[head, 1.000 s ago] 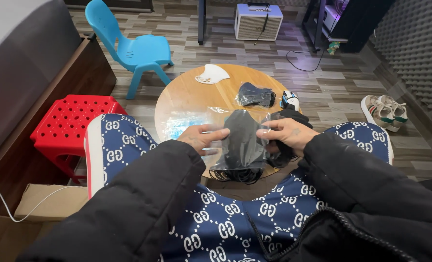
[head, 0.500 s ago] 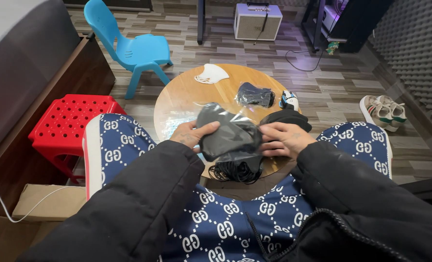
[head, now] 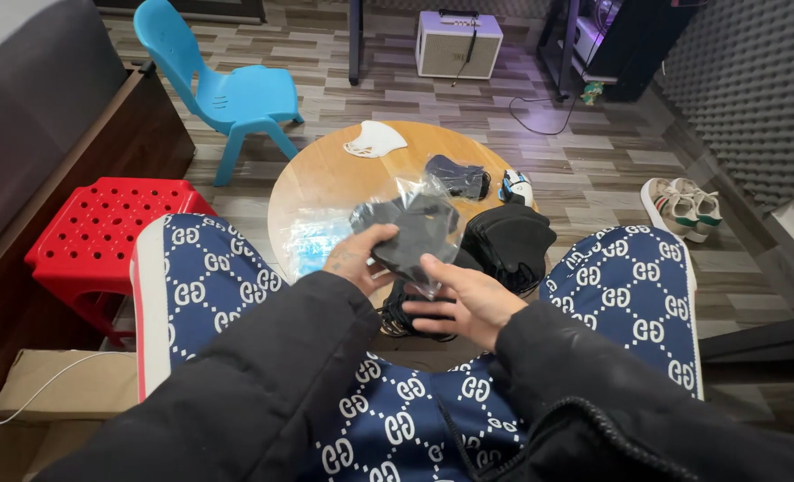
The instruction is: The person is packaging black protective gear into a clear plastic bag while sitting at a low table.
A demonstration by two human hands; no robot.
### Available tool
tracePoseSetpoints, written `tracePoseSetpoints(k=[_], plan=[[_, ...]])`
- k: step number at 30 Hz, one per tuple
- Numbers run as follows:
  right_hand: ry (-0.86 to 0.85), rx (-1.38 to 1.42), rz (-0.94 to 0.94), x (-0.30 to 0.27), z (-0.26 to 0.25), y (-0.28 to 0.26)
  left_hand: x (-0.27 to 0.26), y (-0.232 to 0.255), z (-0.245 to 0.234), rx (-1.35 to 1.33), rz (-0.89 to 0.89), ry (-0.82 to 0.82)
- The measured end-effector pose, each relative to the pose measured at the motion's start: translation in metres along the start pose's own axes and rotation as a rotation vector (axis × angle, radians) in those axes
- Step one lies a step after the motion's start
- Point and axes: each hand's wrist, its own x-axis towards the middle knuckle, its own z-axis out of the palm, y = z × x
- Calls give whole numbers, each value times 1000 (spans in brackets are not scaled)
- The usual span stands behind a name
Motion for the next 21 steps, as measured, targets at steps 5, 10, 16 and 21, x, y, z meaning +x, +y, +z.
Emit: tracePoseSetpoints(k=[5, 10, 16, 21], plan=[[166, 127, -91, 10, -15, -2, -40, 11, 9, 82, -25, -163], [248, 246, -197, 0, -16, -17, -17, -15, 0, 186, -87, -112], [362, 119, -306, 8, -20, -8, -30, -30, 12, 378, -194, -233], [564, -374, -594, -5, -71, -38, -32, -19, -3, 648, -190, -260]])
